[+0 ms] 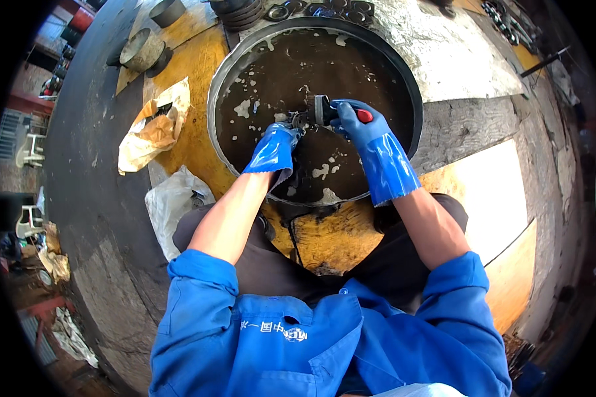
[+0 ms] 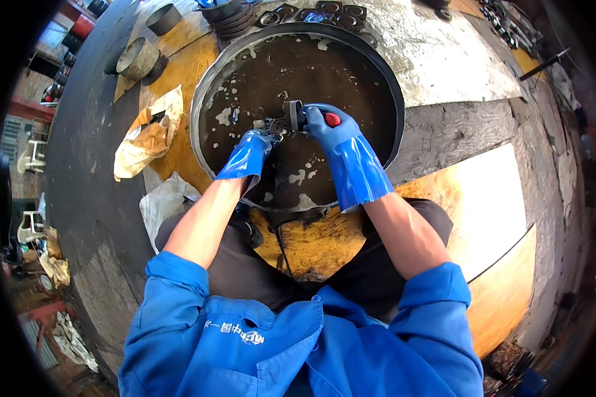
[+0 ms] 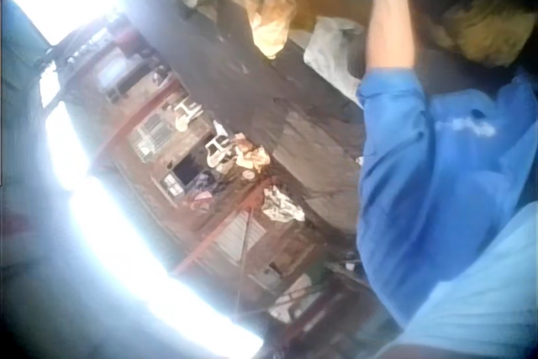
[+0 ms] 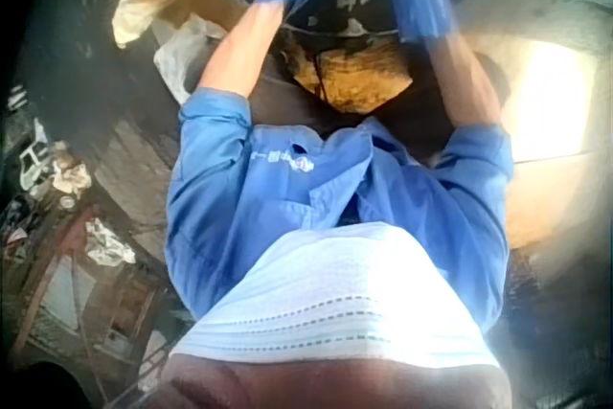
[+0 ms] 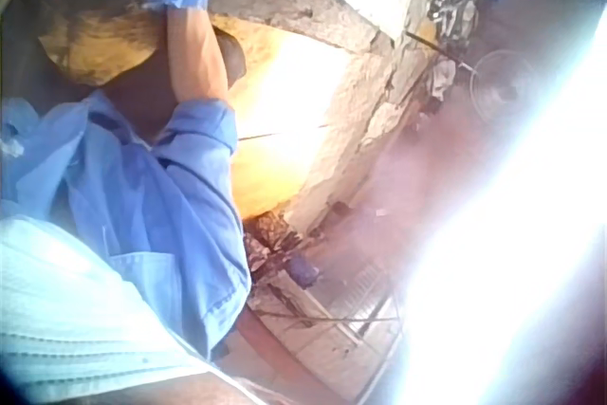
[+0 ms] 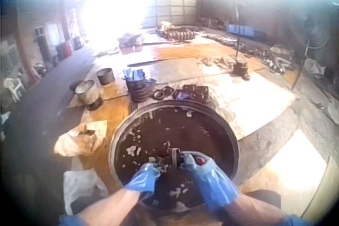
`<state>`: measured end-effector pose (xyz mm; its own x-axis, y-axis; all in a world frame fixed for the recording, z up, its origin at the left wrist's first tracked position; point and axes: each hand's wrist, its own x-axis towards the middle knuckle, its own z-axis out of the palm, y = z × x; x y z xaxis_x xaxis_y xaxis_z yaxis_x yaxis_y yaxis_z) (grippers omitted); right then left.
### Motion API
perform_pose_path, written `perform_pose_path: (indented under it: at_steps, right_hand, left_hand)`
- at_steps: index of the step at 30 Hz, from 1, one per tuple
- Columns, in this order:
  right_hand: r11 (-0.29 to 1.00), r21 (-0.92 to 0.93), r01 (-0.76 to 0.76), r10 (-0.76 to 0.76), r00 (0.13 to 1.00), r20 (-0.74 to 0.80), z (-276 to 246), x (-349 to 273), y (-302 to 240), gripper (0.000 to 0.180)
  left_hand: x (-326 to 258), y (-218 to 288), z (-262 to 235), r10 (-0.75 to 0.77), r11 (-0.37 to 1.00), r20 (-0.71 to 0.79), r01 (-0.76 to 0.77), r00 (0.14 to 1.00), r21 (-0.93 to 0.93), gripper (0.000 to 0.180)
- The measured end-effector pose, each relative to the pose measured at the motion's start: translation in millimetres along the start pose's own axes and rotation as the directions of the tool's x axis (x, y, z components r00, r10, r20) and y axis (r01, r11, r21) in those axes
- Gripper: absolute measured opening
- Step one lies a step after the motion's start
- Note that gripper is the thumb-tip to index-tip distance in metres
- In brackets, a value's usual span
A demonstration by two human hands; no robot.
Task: The person cleans various metal components in a basin of dark liquid using a brush while wearing blue gloves.
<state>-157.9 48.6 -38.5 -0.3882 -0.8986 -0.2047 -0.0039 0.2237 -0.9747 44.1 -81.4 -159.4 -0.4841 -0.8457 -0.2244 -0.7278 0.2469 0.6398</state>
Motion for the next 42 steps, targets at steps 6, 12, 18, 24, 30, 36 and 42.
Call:
perform_pose_path:
  at_steps: [6, 12, 18, 24, 30, 36, 42]
  right_hand:
    - [0.995, 0.042, -0.085, 0.083, 0.995, 0.052, -9.0, -5.9, 7.6, 0.035]
    - [0.992, 0.126, -0.002, 0.001, 1.000, 0.013, -11.7, -7.5, 8.1, 0.030]
    - [0.994, 0.073, 0.075, -0.080, 0.995, 0.061, -23.4, -21.6, 5.1, 0.033]
    - [0.996, 0.059, 0.063, -0.065, 0.998, 0.023, -28.2, -27.8, 8.5, 0.035]
    - [0.984, -0.061, 0.169, -0.169, 0.986, 0.003, -33.1, -29.8, 15.6, 0.032]
    - [0.991, 0.123, 0.048, -0.038, 0.995, -0.087, -54.0, -22.7, 1.8, 0.035]
    - [0.939, 0.344, 0.024, -0.067, 0.991, 0.113, -53.8, -4.6, -5.6, 0.047]
  left_hand:
    - [5.2, 35.8, -2.0, -0.236, 0.972, 0.051, 0.235, 0.970, 0.027, 0.033]
    - [17.1, 1.9, 4.5, -0.194, 0.977, 0.008, 0.194, 0.981, -0.089, 0.026]
    - [-7.7, 37.5, -0.2, -0.067, 0.906, -0.013, 0.056, 0.998, -0.420, 0.022]
    - [-21.1, 47.2, -16.6, -0.116, 0.859, -0.082, 0.059, 0.990, -0.509, 0.013]
    - [-10.5, 52.7, -14.3, -0.051, 0.885, -0.153, -0.026, 0.987, -0.465, 0.022]
    - [-18.9, 62.1, -37.8, -0.033, 0.716, -0.105, -0.050, 0.994, -0.696, 0.023]
    - [-24.2, 71.6, -51.2, -0.048, 0.354, 0.104, 0.115, 0.993, -0.928, 0.026]
